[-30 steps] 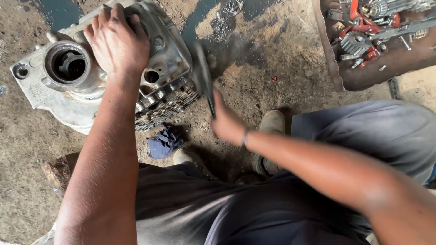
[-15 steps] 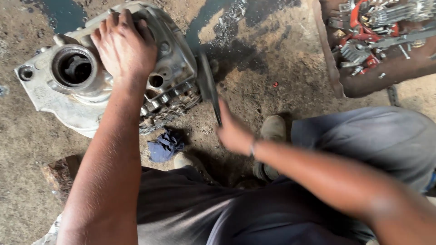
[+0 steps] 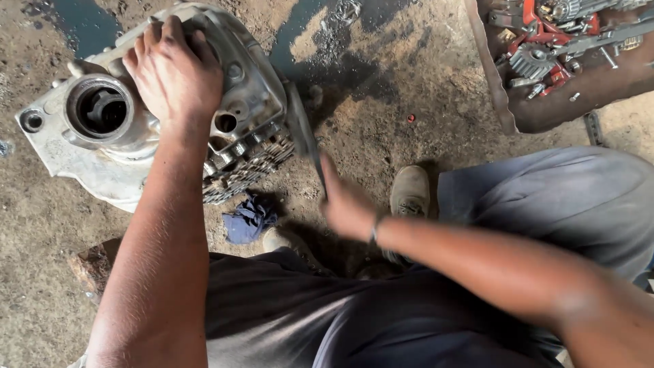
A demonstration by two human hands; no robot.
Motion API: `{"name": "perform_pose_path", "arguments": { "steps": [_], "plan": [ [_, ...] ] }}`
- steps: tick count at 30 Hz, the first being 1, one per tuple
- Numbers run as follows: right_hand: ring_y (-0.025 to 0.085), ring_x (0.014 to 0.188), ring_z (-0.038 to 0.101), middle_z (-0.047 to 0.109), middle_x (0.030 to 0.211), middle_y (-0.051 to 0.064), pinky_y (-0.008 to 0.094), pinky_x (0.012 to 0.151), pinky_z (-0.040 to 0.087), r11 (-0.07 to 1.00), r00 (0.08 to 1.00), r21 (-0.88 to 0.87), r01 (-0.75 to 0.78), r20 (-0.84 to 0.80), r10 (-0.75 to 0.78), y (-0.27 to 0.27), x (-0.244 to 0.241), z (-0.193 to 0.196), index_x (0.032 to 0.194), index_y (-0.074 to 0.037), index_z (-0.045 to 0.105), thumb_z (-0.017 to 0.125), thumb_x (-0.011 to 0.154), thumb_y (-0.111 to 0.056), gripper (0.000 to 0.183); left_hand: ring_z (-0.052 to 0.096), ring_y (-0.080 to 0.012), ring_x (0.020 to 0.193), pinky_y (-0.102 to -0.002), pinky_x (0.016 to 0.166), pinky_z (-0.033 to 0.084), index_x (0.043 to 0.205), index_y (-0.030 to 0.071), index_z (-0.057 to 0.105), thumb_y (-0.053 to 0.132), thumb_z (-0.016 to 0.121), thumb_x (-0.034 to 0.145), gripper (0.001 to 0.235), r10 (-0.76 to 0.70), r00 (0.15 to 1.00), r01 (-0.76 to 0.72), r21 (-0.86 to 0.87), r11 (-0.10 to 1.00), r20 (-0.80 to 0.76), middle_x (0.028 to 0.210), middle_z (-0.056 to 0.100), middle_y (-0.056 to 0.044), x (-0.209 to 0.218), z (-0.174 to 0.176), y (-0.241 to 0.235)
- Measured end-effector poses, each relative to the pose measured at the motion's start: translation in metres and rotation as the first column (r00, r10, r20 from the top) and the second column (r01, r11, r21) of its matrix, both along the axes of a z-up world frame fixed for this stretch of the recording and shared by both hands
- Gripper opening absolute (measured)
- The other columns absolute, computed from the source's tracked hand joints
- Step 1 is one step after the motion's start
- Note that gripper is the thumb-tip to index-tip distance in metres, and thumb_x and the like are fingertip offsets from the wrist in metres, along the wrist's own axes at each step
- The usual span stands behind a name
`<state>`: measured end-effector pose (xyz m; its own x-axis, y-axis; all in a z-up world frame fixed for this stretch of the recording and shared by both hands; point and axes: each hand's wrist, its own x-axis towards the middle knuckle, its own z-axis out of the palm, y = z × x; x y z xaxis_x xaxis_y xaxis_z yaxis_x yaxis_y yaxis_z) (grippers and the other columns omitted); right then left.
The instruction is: The person scrubs a disassembled engine block with a wire brush, focusing on the exterior surfaces and crevices. The person rotates the block to access different sides and continues scrubbing throughout the clip.
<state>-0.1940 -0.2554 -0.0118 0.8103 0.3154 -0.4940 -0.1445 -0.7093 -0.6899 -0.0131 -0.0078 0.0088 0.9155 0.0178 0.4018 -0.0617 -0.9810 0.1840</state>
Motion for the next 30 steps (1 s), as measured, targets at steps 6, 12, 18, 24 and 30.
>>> {"name": "perform_pose_path", "arguments": {
  "steps": [6,12,18,24,30],
  "plan": [
    [0.015,0.053,0.056,0.061,0.077,0.009,0.033,0.042,0.048,0.998,0.998,-0.002,0.068,-0.016,-0.068,0.014,0.102,-0.014,0.163,-0.011,-0.005,0.052,0.097,0.002,0.089,0.059,-0.0436,0.12,-0.058,0.105,0.036,0.13,-0.008,0.065,0.028,0.054,0.105,0.045,-0.005,0.998,0.005,0.011,1.0,0.055,0.127,0.066,-0.031,-0.002,0.003,-0.002],
    [0.013,0.056,0.055,0.061,0.086,0.008,0.029,0.045,0.05,0.769,0.888,0.472,0.431,-0.373,-0.269,-0.032,0.131,-0.002,0.164,-0.023,0.025,0.053,0.098,-0.001,0.075,0.059,-0.0401,0.125,-0.056,0.112,0.035,0.136,-0.003,0.063,0.03,0.052,0.108,0.045,0.016,0.997,-0.017,-0.007,1.0,-0.069,0.129,0.066,-0.027,-0.011,0.02,-0.009],
    [0.011,0.055,0.055,0.063,0.084,0.005,0.028,0.045,0.052,0.74,0.873,0.495,0.455,-0.414,-0.26,-0.026,0.094,-0.035,0.165,-0.032,0.024,0.054,0.1,-0.002,0.078,0.057,-0.0441,0.124,-0.059,0.107,0.034,0.142,-0.003,0.059,0.03,0.053,0.107,0.048,-0.009,0.999,0.008,0.038,0.999,0.039,0.132,0.064,-0.029,-0.005,0.01,-0.005],
    [0.012,0.052,0.056,0.062,0.079,0.007,0.03,0.039,0.048,0.777,0.931,0.517,0.36,-0.248,-0.267,0.003,0.091,-0.027,0.161,-0.039,0.006,0.051,0.098,-0.002,0.086,0.055,-0.0434,0.127,-0.058,0.108,0.034,0.139,-0.001,0.061,0.031,0.054,0.105,0.047,0.012,1.0,-0.012,0.02,1.0,0.009,0.134,0.063,-0.028,-0.006,0.008,-0.002],
    [0.013,0.047,0.056,0.062,0.079,0.006,0.03,0.037,0.049,0.766,0.893,0.459,0.45,-0.228,-0.388,0.009,0.0,-0.026,0.154,-0.027,0.021,0.053,0.101,-0.008,0.064,0.057,-0.0435,0.125,-0.058,0.107,0.036,0.134,-0.006,0.063,0.031,0.055,0.106,0.047,-0.009,1.0,0.009,-0.009,1.0,0.003,0.132,0.063,-0.029,-0.005,0.007,-0.003]
  ]
}}
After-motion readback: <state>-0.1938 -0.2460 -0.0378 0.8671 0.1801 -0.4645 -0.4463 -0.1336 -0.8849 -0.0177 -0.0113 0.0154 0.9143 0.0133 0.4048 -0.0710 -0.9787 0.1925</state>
